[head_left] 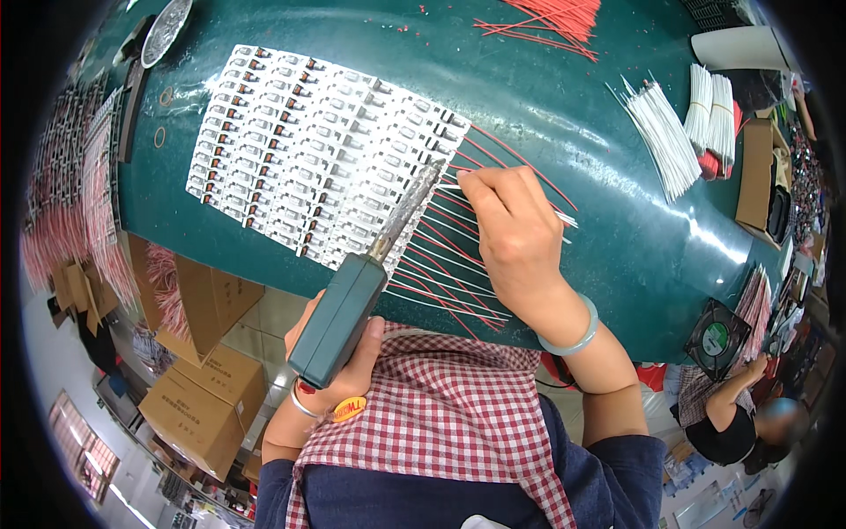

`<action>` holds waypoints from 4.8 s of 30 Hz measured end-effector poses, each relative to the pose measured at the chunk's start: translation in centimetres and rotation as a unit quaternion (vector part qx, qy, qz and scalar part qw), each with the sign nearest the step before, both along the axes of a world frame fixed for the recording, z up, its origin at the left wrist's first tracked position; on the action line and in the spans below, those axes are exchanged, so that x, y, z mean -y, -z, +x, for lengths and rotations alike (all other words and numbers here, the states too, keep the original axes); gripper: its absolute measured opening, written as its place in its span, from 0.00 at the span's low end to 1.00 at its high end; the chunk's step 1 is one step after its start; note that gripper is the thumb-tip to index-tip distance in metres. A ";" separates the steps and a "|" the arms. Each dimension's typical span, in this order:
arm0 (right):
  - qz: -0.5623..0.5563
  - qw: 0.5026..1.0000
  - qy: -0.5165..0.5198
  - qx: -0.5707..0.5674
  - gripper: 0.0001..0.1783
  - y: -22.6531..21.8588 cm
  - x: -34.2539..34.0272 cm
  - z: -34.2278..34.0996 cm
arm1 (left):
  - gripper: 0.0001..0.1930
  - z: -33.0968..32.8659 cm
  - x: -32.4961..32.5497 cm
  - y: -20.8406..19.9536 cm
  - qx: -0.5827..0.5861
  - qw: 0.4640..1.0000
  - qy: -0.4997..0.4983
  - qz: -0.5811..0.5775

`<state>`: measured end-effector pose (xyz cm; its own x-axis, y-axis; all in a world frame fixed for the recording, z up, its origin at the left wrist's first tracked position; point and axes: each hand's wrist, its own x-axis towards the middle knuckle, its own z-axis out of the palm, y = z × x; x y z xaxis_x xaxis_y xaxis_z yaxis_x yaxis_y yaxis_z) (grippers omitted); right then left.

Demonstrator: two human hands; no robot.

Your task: The person uses a soldering iron to attach red and white wires to a white plastic grid fixture on a green workbench. They repeatedly pick up individual wires, position them into the fixture slots, and apply the soldering iron to secure them in place.

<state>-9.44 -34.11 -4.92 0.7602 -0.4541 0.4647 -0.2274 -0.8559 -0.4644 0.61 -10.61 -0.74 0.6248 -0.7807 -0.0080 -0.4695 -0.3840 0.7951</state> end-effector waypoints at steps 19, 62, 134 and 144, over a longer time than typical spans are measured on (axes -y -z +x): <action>-0.007 1.000 0.015 0.020 0.15 0.9 0.5 0.3 | 0.14 0.1 0.7 0.1 -0.022 1.000 0.001 0.001; -0.012 0.999 0.030 0.031 0.15 1.0 1.2 0.6 | 0.12 0.3 2.2 -0.2 -0.026 0.999 -0.002 -0.019; -0.170 0.951 0.253 -0.059 0.18 2.0 14.7 -8.5 | 0.27 0.4 -1.4 2.9 -0.335 0.836 -0.302 -0.313; -0.209 0.935 0.282 -0.040 0.07 3.3 15.6 -7.8 | 0.28 0.0 -0.8 3.5 -0.333 0.833 -0.287 -0.337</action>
<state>-17.25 -49.68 -8.23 0.4943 -0.5841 0.6439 -0.7172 -0.6926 -0.0777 0.60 -9.81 -4.24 0.9286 -0.3232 -0.1821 0.2679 0.2445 0.9319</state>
